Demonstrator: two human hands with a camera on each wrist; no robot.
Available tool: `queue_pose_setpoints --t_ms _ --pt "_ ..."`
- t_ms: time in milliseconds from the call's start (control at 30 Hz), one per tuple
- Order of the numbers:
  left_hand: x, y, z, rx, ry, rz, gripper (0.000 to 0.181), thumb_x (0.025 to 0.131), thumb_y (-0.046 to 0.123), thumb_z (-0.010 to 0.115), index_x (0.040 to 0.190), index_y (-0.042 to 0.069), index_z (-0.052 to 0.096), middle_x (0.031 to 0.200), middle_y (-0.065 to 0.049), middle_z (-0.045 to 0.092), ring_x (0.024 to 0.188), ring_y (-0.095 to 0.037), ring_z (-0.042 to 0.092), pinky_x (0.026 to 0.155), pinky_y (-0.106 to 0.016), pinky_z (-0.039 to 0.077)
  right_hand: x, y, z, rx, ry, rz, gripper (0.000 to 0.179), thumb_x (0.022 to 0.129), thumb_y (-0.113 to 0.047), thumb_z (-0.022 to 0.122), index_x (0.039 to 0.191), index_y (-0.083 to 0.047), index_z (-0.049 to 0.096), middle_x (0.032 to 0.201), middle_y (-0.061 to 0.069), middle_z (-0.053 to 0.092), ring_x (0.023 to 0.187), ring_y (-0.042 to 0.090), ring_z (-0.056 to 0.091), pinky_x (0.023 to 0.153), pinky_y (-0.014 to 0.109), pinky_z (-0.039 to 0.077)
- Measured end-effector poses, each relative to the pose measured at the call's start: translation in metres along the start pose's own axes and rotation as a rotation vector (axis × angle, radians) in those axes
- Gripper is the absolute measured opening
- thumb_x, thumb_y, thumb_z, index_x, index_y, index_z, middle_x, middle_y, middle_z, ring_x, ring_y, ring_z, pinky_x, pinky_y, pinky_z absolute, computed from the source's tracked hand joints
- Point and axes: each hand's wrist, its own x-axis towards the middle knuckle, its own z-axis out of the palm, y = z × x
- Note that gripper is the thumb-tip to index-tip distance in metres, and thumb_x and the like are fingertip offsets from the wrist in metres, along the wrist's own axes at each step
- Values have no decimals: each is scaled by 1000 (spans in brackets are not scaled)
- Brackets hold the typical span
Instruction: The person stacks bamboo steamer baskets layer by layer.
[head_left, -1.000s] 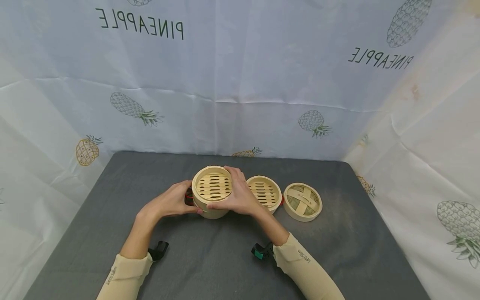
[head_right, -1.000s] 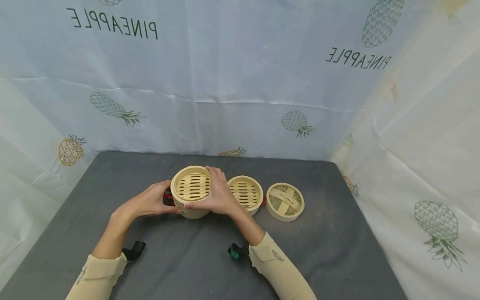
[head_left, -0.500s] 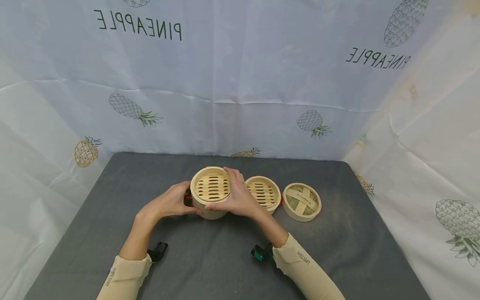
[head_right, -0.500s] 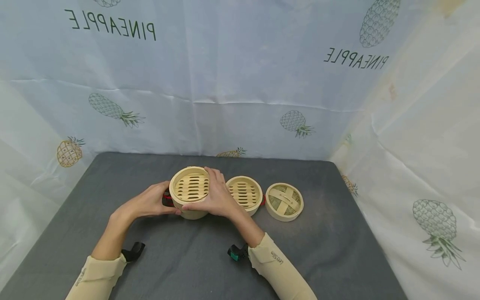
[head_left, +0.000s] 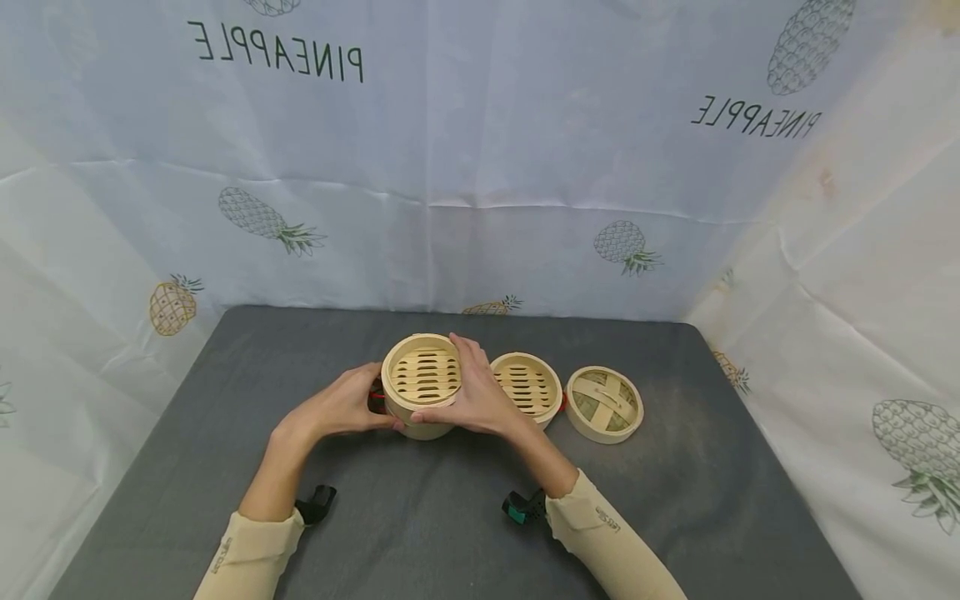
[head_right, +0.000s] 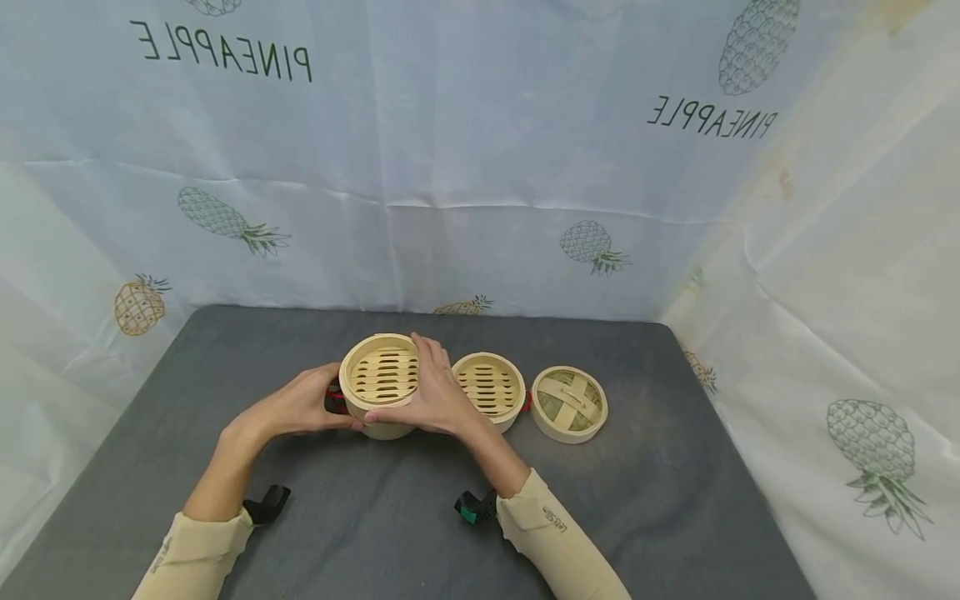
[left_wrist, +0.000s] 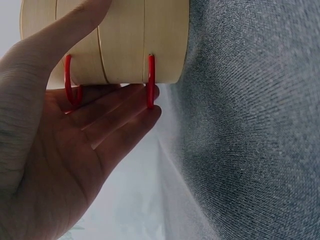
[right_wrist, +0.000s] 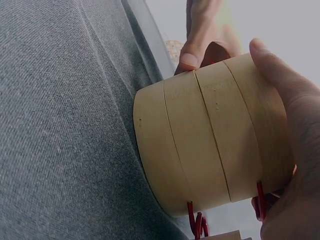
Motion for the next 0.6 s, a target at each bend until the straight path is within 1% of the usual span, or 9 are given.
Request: queue_pose_setpoints --t_ms 67,167,267,333,400,533,600 --pt "0 0 0 0 0 -4 82 83 34 96 146 -3 58 128 -15 72 116 -31 73 98 -51 62 -1 0 -1 -10 -2 -5 154 62 -110 57 175 -15 14 176 19 25 163 42 29 124 71 39" --pt "0 0 0 -2 -2 -3 83 84 34 96 147 -3 58 129 -16 72 117 -33 73 99 -52 62 -4 0 -4 -17 1 3 151 65 -103 66 175 -15 13 177 19 24 165 41 28 125 70 39" --pt "1 0 0 -5 -4 -6 82 84 34 96 147 -3 58 129 -16 72 118 -33 73 99 -52 62 -7 1 -7 -19 13 11 144 70 -85 84 175 -15 14 177 18 24 165 40 28 126 68 39" --pt "1 0 0 -3 -5 -4 82 84 34 96 146 -3 58 129 -16 72 118 -33 73 99 -52 62 -9 2 -9 -22 26 10 141 72 -74 91 175 -15 14 177 18 25 165 39 29 126 68 39" --pt "1 0 -1 -2 -5 -4 82 83 34 97 146 -3 59 128 -16 72 118 -33 73 99 -51 62 -11 3 -10 -25 34 11 141 72 -73 92 175 -15 14 177 18 24 165 40 28 126 68 38" --pt "1 0 -1 0 -2 -5 80 83 35 97 145 -2 60 128 -15 73 117 -32 73 99 -51 62 -16 4 -15 -20 49 29 143 70 -78 89 175 -17 14 178 17 22 166 41 26 126 69 38" --pt "1 1 0 1 -2 -4 80 83 35 97 145 -1 60 128 -14 73 117 -32 73 99 -51 62 -19 5 -18 -21 59 36 143 70 -72 93 175 -16 14 179 17 21 166 40 26 126 69 38"
